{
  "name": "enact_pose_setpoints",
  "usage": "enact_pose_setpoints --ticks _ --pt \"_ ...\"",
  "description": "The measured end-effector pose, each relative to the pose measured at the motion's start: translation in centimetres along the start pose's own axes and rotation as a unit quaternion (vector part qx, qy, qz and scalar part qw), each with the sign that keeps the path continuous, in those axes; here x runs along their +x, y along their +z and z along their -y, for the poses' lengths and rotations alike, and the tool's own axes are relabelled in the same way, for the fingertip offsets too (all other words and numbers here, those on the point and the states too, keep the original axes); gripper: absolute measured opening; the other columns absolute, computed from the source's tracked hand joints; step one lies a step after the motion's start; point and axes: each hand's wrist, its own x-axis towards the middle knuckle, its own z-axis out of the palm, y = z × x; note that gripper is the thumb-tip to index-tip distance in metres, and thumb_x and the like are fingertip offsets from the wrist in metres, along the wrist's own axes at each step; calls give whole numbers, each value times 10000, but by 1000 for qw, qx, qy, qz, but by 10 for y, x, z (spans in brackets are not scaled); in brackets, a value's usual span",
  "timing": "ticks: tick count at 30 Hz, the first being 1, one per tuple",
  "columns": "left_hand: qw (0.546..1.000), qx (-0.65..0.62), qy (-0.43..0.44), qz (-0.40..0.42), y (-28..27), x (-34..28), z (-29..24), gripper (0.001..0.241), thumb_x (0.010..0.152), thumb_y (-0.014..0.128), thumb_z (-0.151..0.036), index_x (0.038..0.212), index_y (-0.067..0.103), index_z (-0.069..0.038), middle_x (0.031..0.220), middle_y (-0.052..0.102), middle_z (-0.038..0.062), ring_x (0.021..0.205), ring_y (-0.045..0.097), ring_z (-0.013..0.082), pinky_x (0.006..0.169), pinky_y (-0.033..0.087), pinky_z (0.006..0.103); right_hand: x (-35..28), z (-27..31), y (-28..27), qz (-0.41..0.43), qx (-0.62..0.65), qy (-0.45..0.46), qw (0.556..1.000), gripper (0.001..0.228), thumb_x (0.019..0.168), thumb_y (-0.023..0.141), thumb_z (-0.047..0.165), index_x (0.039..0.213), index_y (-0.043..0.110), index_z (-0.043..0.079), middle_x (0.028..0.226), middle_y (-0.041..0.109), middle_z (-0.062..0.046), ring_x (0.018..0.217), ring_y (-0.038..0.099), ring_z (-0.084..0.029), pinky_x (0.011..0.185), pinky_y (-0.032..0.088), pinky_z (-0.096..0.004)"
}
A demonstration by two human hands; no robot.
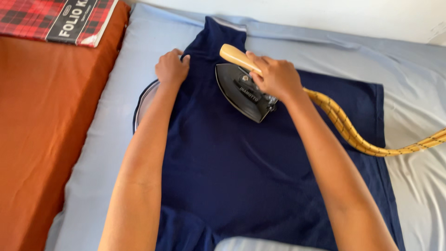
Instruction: The person lays a navy blue polo shirt on an ironing board, turns it inside out, and smooths the fabric. They then use a steam iron to press the shirt, moving the iron back and forth across the body and sleeves while holding the fabric taut with the other hand.
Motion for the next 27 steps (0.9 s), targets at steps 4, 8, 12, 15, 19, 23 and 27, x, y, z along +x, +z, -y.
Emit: enact_pose_setpoints --ticks 4,8,12,15,19,23,27 --pt "993 15 -93 66 17 41 13 448 875 756 -515 1096 759 -125 1105 723 129 1046 672 350 857 526 485 18 5 18 31 -30 94 995 530 929 725 270 1431 601 154 940 747 -88 682 714 -334 605 582 -456" --pt "986 -9 -129 106 31 66 -2 529 843 774 -585 1110 761 -128 1150 720 102 1108 664 324 906 524 471 47 10 34 33 -54 180 982 521 914 710 257 1404 590 126 963 749 -90 694 724 -340 590 587 -457" --pt "993 19 -77 84 61 78 -23 542 779 815 -584 1038 726 -116 1093 687 91 1085 627 333 876 481 525 62 6 41 49 -47 203 977 521 915 702 252 1403 583 116 958 749 -92 684 727 -343 586 589 -460" --pt "996 33 -58 51 84 82 -19 387 818 794 -445 990 688 -116 1067 669 77 1067 620 331 865 462 545 65 -2 42 49 -33 166 984 544 901 713 263 1408 585 113 933 748 -98 681 724 -336 588 585 -462" --pt "996 47 -76 12 109 82 -1 264 951 701 -285 1095 608 -84 1108 646 95 1039 642 321 852 459 567 64 -11 44 35 -27 113 993 535 932 708 260 1433 583 119 892 746 -91 623 706 -324 538 568 -454" --pt "994 81 -64 -20 122 79 7 299 930 700 -289 1110 586 -78 1117 634 96 1049 641 326 819 461 588 72 -14 56 27 -54 113 992 506 950 704 252 1427 589 129 870 740 -90 592 701 -305 517 568 -436" --pt "992 46 -95 72 108 98 11 317 930 642 -298 1177 604 -102 1203 621 137 1106 608 387 845 467 594 93 -21 75 7 -93 150 984 527 900 719 274 1387 595 117 835 738 -95 566 702 -314 493 569 -441"
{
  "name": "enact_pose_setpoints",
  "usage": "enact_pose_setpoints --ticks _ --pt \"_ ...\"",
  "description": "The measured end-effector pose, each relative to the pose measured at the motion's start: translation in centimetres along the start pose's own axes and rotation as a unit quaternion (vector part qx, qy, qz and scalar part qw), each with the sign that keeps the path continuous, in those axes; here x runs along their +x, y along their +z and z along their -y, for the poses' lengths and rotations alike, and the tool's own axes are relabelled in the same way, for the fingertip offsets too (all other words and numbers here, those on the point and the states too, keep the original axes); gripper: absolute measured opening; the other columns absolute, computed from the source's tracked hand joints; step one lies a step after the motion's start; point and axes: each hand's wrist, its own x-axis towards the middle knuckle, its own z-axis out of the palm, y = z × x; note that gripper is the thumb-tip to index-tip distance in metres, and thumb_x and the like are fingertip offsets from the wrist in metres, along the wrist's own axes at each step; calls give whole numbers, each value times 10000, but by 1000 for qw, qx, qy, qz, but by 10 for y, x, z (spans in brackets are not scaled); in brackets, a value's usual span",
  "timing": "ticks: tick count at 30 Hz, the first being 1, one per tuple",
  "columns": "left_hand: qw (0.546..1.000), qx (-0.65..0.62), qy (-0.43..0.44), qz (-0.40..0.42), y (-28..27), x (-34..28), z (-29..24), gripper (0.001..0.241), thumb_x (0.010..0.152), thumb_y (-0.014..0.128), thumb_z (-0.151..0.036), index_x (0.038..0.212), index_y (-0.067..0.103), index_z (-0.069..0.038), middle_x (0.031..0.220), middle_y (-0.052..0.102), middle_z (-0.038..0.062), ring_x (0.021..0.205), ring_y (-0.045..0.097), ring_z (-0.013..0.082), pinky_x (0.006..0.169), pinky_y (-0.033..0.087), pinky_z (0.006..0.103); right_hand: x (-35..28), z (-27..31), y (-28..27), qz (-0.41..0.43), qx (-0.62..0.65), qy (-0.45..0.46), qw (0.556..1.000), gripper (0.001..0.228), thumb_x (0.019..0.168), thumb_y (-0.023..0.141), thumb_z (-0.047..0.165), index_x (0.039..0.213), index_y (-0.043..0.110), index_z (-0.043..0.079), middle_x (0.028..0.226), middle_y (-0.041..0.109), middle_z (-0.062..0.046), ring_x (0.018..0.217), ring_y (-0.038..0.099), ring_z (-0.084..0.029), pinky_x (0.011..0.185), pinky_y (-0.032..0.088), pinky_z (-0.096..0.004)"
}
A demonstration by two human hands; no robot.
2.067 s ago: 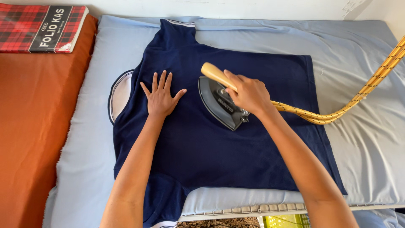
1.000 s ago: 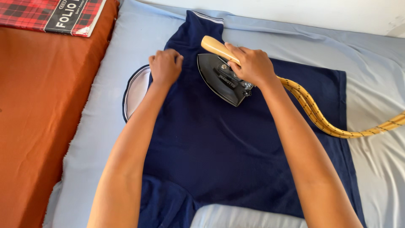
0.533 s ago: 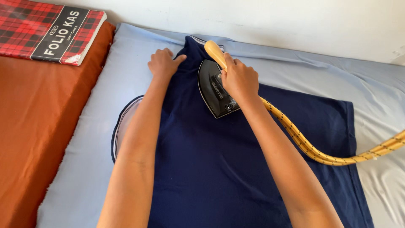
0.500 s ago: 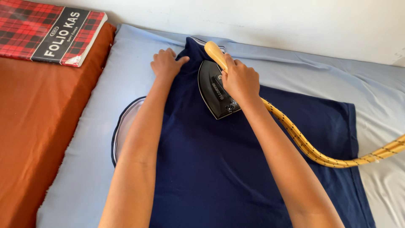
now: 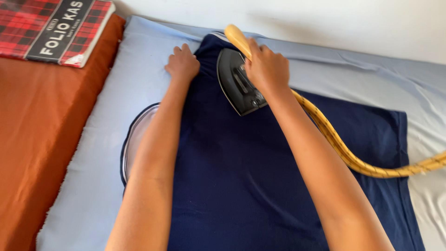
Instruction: The person lays a navy blue polo shirt on an ironing board, turns it inside out, and smooths the fabric. They then use a steam iron to press the shirt, moving the iron back and forth across the body and sleeves while holding the fabric taut with the other hand.
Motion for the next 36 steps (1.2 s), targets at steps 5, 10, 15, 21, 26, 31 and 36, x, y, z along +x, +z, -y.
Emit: enact_pose_setpoints --ticks 5,10,15,21,26,31,36 --pt "983 -78 -43 157 -22 23 5 311 942 593 -339 1185 681 -164 1307 664 107 1251 593 350 1043 472 500 12 -10 12 -13 50 -46 998 514 920 722 271 1393 597 114 888 741 -77 656 708 -307 574 571 -443" --pt "976 -48 -8 211 -14 36 5 444 864 745 -402 1201 693 -117 1261 677 140 1179 628 341 967 522 495 14 -23 8 -18 86 -141 986 512 952 722 286 1426 587 145 907 736 -78 706 704 -294 645 574 -439" --pt "958 -74 -42 275 -13 54 16 488 883 756 -367 1248 675 -54 1239 694 176 1078 695 373 801 593 511 25 -10 18 -10 32 -116 993 507 979 701 279 1445 563 135 876 728 -84 676 702 -293 612 572 -447" --pt "972 -87 -146 161 -30 40 11 533 783 853 -463 1107 748 -53 1132 758 153 1035 728 313 851 561 424 33 14 14 9 75 -15 997 505 912 723 259 1380 590 124 984 747 -104 716 714 -342 627 582 -475" --pt "925 -248 -130 256 -38 45 14 551 669 882 -572 956 836 -104 1082 810 32 1061 717 215 843 519 375 25 4 -16 86 185 -31 978 553 878 756 228 1402 626 113 902 755 -155 784 727 -324 755 579 -465" --pt "968 -52 -83 231 -35 46 16 555 630 957 -530 959 754 -133 1038 750 63 987 698 265 794 538 392 -8 10 -58 159 241 -24 957 541 879 751 230 1398 635 130 920 769 -149 706 733 -280 730 582 -408" --pt "978 -66 -105 170 -37 30 2 484 658 943 -522 901 757 -147 971 774 38 915 725 244 783 545 379 -52 14 -89 192 281 -78 937 549 848 744 230 1382 649 147 959 783 -94 592 730 -217 616 602 -336"
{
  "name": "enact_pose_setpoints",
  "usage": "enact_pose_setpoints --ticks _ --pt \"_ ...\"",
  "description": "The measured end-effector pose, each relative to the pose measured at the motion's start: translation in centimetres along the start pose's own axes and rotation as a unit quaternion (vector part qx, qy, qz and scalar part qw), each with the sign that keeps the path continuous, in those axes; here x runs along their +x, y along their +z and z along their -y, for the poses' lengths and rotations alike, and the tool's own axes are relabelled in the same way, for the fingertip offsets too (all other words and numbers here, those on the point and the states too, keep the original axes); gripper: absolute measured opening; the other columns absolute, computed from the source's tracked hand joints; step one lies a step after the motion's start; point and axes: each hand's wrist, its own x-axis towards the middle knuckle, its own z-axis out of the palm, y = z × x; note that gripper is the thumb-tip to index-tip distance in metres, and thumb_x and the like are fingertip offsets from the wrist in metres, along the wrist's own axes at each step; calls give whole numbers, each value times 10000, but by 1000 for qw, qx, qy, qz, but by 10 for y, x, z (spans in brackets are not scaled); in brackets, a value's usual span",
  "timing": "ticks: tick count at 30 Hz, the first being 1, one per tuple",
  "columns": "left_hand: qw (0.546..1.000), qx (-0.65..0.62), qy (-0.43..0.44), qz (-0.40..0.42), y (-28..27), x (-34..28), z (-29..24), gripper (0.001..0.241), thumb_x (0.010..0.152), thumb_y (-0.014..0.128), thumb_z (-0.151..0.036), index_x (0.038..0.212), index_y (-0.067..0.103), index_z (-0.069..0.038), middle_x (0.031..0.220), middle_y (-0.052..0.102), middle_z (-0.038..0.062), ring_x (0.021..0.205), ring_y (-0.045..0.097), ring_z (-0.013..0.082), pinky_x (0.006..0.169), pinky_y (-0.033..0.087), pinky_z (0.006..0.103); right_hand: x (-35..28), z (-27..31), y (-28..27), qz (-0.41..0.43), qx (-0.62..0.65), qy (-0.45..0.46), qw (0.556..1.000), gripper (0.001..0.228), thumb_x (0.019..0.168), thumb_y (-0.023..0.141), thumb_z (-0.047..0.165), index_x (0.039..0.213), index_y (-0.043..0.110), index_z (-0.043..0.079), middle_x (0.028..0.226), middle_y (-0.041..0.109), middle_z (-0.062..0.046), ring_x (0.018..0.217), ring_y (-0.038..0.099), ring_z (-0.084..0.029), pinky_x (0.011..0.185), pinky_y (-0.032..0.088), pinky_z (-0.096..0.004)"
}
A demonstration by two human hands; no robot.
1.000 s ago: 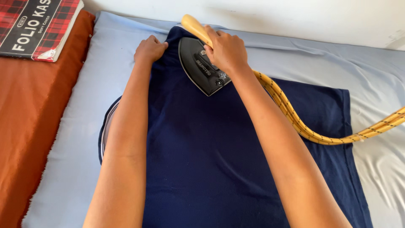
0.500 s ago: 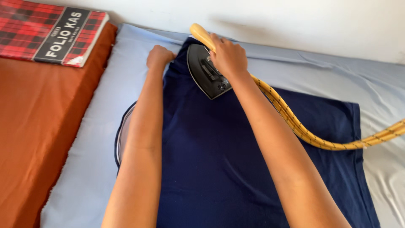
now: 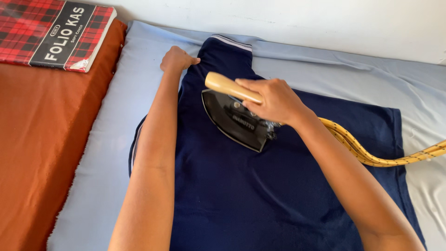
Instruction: The person lays a navy blue polo shirt on an ironing board, turns it inside out, and smooths the fabric. They then use a steam iron to press the shirt, moving the iron back and forth across the body and sleeves while holding the fabric taut with the other hand.
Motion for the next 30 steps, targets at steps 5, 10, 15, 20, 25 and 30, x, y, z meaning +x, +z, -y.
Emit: enact_pose_setpoints --ticks 5,10,15,20,25,30 --pt "999 -22 -23 -10 5 0 9 405 707 912 -491 854 746 -152 977 782 31 961 739 243 825 533 382 -9 10 14 -79 -122 -60 988 510 911 739 267 1399 650 146 885 759 -74 621 704 -266 614 584 -395" --pt "965 -229 73 103 -10 -11 23 414 897 696 -439 1252 619 -241 1229 693 59 1115 683 276 919 490 401 24 4 32 -127 -195 -25 972 510 940 707 280 1422 621 140 838 718 -74 646 690 -304 604 570 -443" --pt "962 7 248 -117 -35 -116 75 512 971 671 -437 1387 588 -149 1283 644 159 1202 610 355 963 514 483 58 -4 45 -141 -189 -33 971 527 915 715 257 1400 602 84 887 728 -98 699 705 -345 613 568 -467" --pt "994 58 82 -52 -71 -199 106 603 844 731 -618 1149 689 -100 1096 681 103 1124 646 336 885 512 484 52 -4 40 -112 -87 -43 989 522 897 741 202 1391 635 76 897 754 -151 786 735 -326 773 580 -436" --pt "990 51 98 -85 -50 -188 121 456 980 626 -535 971 721 -89 976 719 99 1014 675 366 845 521 506 24 -8 14 -16 38 -40 998 550 848 768 220 1383 662 141 979 772 -150 767 748 -255 764 576 -366" --pt "948 119 190 -228 -9 -162 149 397 1047 543 -411 926 659 -51 999 719 132 973 620 406 749 487 577 -3 -9 5 5 70 -173 982 574 807 844 280 1351 700 171 1147 774 -116 873 770 -207 833 581 -327"
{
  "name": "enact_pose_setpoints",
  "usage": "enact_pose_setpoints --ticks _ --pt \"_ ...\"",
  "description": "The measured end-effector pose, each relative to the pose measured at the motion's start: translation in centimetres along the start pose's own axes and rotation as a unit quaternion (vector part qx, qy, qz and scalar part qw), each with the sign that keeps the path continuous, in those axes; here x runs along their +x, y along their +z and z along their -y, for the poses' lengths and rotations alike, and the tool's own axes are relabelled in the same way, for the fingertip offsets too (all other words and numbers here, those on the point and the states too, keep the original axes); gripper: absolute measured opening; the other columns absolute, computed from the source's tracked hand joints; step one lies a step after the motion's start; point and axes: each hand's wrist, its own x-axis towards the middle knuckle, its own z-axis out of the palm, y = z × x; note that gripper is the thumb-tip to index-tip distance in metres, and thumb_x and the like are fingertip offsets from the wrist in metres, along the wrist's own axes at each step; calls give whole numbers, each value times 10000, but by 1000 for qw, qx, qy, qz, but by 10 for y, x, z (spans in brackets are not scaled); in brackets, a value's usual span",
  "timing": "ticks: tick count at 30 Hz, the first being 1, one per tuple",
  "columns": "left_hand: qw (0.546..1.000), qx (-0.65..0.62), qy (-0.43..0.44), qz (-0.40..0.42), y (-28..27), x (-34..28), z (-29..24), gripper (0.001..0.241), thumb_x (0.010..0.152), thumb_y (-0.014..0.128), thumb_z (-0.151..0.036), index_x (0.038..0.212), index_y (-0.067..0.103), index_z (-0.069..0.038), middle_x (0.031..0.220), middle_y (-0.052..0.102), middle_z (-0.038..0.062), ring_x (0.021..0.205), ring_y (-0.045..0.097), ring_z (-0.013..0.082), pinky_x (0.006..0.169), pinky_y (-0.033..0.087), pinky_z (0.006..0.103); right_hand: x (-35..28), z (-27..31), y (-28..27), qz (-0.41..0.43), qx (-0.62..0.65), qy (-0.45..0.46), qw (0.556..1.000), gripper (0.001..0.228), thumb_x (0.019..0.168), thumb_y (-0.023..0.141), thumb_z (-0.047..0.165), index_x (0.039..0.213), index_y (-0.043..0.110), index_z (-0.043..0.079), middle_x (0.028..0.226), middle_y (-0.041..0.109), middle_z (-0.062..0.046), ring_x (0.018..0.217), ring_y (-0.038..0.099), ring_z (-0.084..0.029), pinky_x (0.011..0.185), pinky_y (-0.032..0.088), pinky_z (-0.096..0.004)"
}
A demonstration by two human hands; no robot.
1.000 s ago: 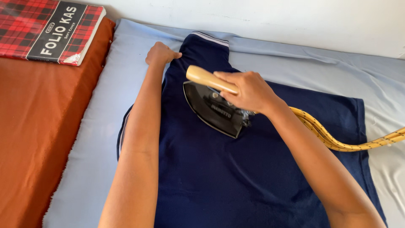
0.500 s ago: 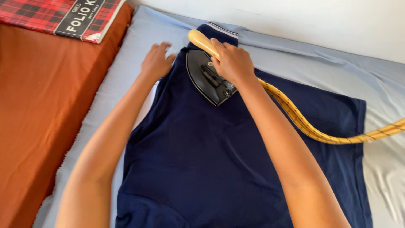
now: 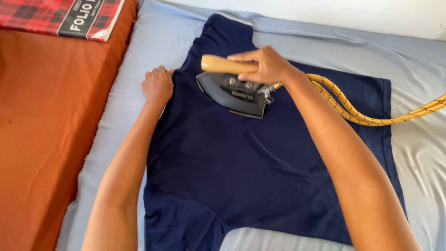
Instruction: The person lays a navy blue polo shirt on an ironing board, turns it inside out, and smooths the fabric. They then use a steam iron to press the shirt, moving the iron back and forth across the body and sleeves while holding the fabric taut with the other hand.
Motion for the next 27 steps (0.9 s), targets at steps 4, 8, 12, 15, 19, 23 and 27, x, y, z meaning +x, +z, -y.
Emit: enact_pose_setpoints --ticks 4,8,12,15,19,23,27 --pt "998 -13 -48 42 -2 3 -8 396 1087 497 -422 1000 651 -67 1074 706 108 1070 601 382 825 478 580 -6 10 8 18 -32 97 995 548 813 811 294 1345 705 214 1069 796 -58 775 759 -205 769 594 -338" --pt "986 -103 -125 33 -51 -1 -36 625 944 635 -615 1238 586 -66 1322 569 157 1256 450 402 952 362 656 11 26 31 -62 -160 141 975 519 882 787 288 1381 675 198 1033 782 -94 807 733 -289 764 580 -431" --pt "996 -45 72 15 -79 -53 -72 530 964 563 -543 1385 562 -220 1539 439 21 1471 303 320 1148 206 681 39 31 37 -83 -248 211 942 542 885 753 257 1391 615 125 980 757 -140 820 710 -361 730 551 -517" --pt "982 38 159 97 -87 -84 -66 509 1045 451 -477 1521 457 -297 1645 325 -62 1561 178 275 1144 79 766 38 29 37 -69 -180 209 959 599 855 744 210 1434 603 147 960 756 -176 865 711 -366 798 547 -489" --pt "974 40 150 164 -87 -78 -44 598 1055 331 -524 1614 259 -323 1683 181 -120 1566 48 262 1144 -25 776 23 32 21 -12 -94 233 968 632 808 729 181 1429 615 163 975 753 -177 846 729 -317 804 560 -422" --pt "970 31 154 186 -75 -77 -34 640 1041 288 -551 1631 200 -319 1697 153 -134 1575 -7 265 1128 -53 793 -23 51 6 50 -23 225 973 672 808 721 156 1468 592 159 1009 766 -151 822 729 -255 788 564 -380" --pt "973 10 147 178 -74 -77 -34 663 1034 292 -596 1632 216 -320 1701 164 -133 1582 -7 265 1143 -79 777 -67 68 -13 118 100 295 943 672 804 720 191 1461 579 220 1036 784 -91 827 761 -179 807 624 -321"
